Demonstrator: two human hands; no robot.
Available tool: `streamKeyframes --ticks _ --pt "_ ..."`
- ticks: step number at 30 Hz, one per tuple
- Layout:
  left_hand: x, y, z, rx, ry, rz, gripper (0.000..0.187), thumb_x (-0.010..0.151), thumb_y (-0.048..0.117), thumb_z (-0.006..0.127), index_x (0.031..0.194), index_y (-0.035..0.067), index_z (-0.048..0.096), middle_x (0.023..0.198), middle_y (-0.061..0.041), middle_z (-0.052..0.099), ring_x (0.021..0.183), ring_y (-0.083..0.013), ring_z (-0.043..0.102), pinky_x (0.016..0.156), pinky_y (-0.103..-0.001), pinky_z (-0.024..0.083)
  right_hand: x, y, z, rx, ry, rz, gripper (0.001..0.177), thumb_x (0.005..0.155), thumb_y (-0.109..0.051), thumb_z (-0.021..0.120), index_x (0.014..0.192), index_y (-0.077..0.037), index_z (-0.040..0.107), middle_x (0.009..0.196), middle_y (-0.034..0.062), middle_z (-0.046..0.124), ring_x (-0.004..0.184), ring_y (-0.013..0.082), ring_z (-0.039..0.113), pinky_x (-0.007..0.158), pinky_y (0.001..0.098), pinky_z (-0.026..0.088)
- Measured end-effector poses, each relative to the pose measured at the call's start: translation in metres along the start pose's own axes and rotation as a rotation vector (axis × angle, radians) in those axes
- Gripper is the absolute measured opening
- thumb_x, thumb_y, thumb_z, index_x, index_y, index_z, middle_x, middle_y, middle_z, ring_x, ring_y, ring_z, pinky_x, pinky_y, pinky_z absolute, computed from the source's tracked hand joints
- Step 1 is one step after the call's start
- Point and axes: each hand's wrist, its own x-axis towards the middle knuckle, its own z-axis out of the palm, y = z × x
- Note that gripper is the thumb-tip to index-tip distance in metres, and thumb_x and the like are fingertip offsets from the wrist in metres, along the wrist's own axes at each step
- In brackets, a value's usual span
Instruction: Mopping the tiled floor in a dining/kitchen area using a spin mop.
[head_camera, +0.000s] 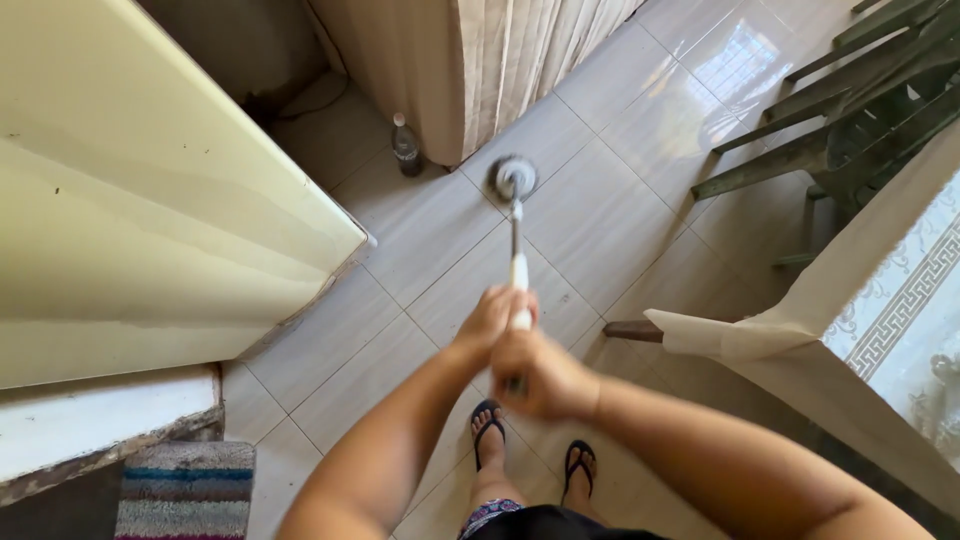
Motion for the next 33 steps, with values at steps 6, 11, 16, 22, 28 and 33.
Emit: streamKeyframes --ticks 6,11,16,22,28,33 --pt "-0.107 0.071 -0.011 -0.178 0.000 -0.345 0.030 0.099 0.030 0.052 0.084 0.007 0.066 0.098 -0.006 0.064 0.098 -0.0263 0.058 0.089 -0.041 0.053 -0.011 -0.101 0.017 0.182 -0.153 -0.206 0.018 0.081 -0.008 0.078 0.079 -0.009 0.060 0.090 0.0085 0.063 0.093 0.0312 0.060 0.087 0.0417 0.050" --pt "-0.051 0.019 -0.028 -0.416 0.018 -0.255 0.034 0.104 0.030 0.048 0.083 0.006 0.060 0.083 -0.009 0.061 0.073 -0.0223 0.063 0.067 -0.036 0.054 0.028 -0.060 0.022 0.097 -0.037 -0.166 0.016 0.075 -0.004 0.073 0.074 -0.008 0.058 0.079 0.0107 0.062 0.081 0.0334 0.062 0.077 0.0423 0.051" --pt "0.066 -0.070 -0.050 -0.364 -0.007 -0.162 0.029 0.107 0.026 0.049 0.090 0.007 0.062 0.099 -0.005 0.061 0.087 -0.0169 0.059 0.081 -0.032 0.051 0.080 0.032 0.008 -0.074 0.070 0.017 0.006 0.077 -0.004 0.070 0.082 -0.006 0.068 0.077 0.0123 0.067 0.074 0.0327 0.066 0.070 0.0415 0.053" --pt "0.056 -0.075 -0.066 0.254 0.086 0.475 0.013 0.088 0.005 0.065 0.099 0.010 0.059 0.108 -0.007 0.065 0.099 -0.0236 0.064 0.091 -0.033 0.053 0.087 0.049 0.019 -0.123 0.025 -0.060 0.011 0.073 -0.008 0.078 0.075 -0.005 0.067 0.080 0.0118 0.066 0.085 0.0330 0.064 0.083 0.0435 0.050" --pt "-0.090 0.013 -0.123 0.261 0.122 0.367 0.034 0.079 0.005 0.076 0.110 0.003 0.060 0.095 -0.009 0.066 0.084 -0.0256 0.063 0.079 -0.036 0.054 0.100 -0.062 0.080 0.162 -0.090 -0.291 0.011 0.077 -0.007 0.071 0.088 -0.007 0.068 0.088 0.0090 0.068 0.093 0.0317 0.065 0.089 0.0431 0.052" --pt "-0.125 0.053 -0.118 0.428 0.291 0.205 0.031 0.071 0.000 0.081 0.090 0.007 0.058 0.105 -0.010 0.068 0.091 -0.0278 0.066 0.080 -0.038 0.055 0.094 -0.104 0.080 0.169 -0.120 -0.239 0.007 0.076 -0.006 0.069 0.079 -0.006 0.063 0.086 0.0100 0.065 0.088 0.0323 0.063 0.083 0.0429 0.051"
